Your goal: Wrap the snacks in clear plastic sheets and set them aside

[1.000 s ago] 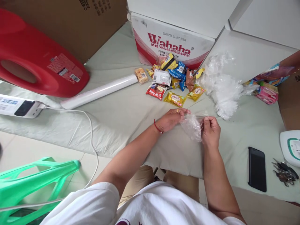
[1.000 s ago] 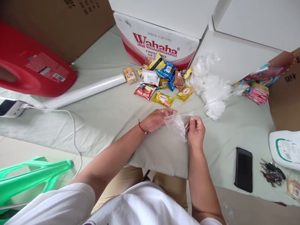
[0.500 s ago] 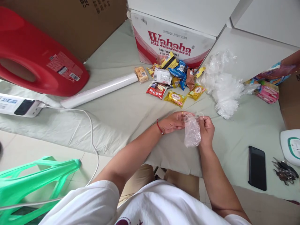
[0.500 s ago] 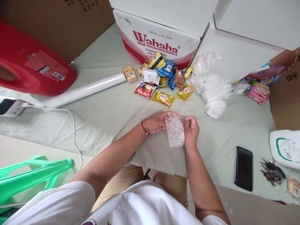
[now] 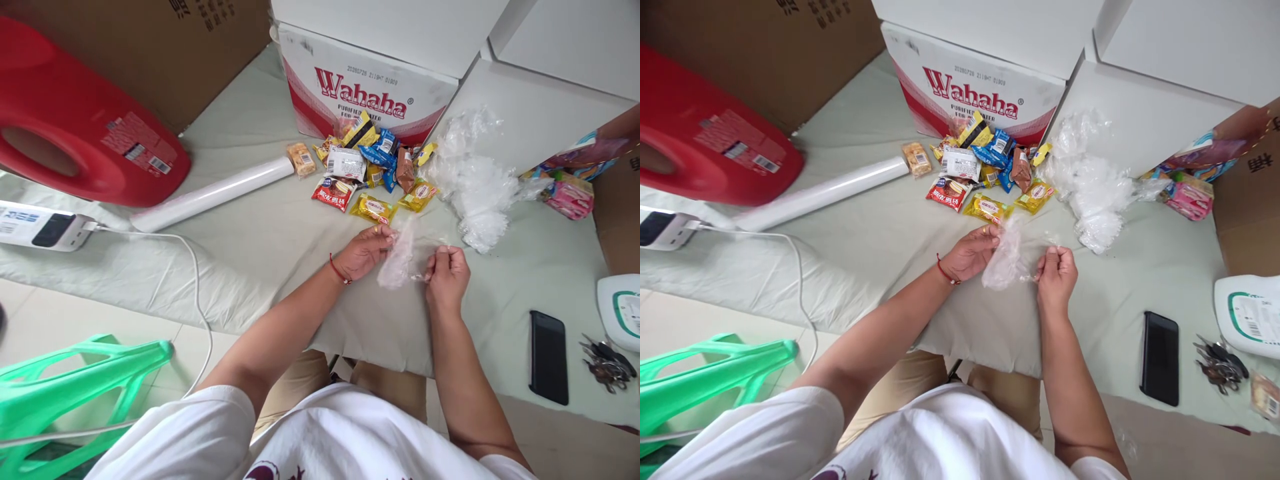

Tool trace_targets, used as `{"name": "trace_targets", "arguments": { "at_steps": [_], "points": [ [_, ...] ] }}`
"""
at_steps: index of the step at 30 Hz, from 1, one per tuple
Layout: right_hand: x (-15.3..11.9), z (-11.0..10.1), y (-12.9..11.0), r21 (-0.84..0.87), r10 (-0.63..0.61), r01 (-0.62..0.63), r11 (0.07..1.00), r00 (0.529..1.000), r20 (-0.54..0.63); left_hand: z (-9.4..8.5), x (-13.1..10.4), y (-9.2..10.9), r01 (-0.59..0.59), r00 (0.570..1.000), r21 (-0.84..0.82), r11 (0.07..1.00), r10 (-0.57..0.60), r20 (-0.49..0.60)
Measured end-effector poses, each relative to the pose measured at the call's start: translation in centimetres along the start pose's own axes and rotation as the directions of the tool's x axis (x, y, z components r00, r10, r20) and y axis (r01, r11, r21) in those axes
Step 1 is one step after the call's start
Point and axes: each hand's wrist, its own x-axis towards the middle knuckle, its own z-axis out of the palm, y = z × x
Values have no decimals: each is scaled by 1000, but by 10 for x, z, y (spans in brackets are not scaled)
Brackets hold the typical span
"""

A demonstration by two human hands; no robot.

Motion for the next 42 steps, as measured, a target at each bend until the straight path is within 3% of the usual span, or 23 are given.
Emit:
{"name": "trace_targets", "arguments": {
  "at_steps": [4,9,12,18,23,26,29,31,32,33,34,35,36,38,40,42],
  "points": [
    [9,-9,-11,245,24,-3,969,996,-84,3,-2,-1,-62,997,8,998,62,-53],
    [18,-22,-25,612,88,-138,779,990,110,7,-7,-3,-114,980,29,993,117,-158],
    [22,-29,-28,715,106,-169,678,985,133,9,-14,-1,-145,949,66,987,158,-272],
    [33,-42,-19,733,243,-307,607,950,196,12,-57,-3,-123,851,230,965,222,-475],
    [41,-43,-5,674,407,-345,653,910,72,10,-95,1,-139,752,254,957,269,-602],
    [41,-39,0,621,377,-311,719,926,27,6,-110,5,-207,692,257,944,327,-643],
    [38,-35,3,577,295,-241,780,955,0,0,-125,11,-198,641,419,886,441,-629],
    [37,-34,4,561,274,-225,797,962,-3,-10,-135,24,-82,610,673,735,571,-549],
    [36,-34,5,560,277,-227,797,961,-4,-17,-138,36,10,591,807,590,648,-481],
    [36,-34,6,562,284,-234,793,959,-2,-25,-140,52,122,572,915,385,726,-381],
    [36,-33,6,564,290,-240,790,957,1,-35,-140,71,244,533,954,176,798,-283],
    [36,-33,7,562,290,-242,791,957,4,-46,-139,92,370,491,929,14,846,-208],
    [36,-33,8,556,283,-239,796,959,8,-58,-137,114,484,481,868,-107,861,-162],
    [35,-31,9,534,249,-220,817,968,17,-79,-130,154,659,460,718,-226,876,-146],
    [34,-30,10,511,217,-195,837,976,18,-96,-126,182,746,500,603,-282,835,-229],
    [34,-29,11,498,199,-180,848,980,17,-104,-126,195,784,551,520,-339,766,-330]
  ]
}}
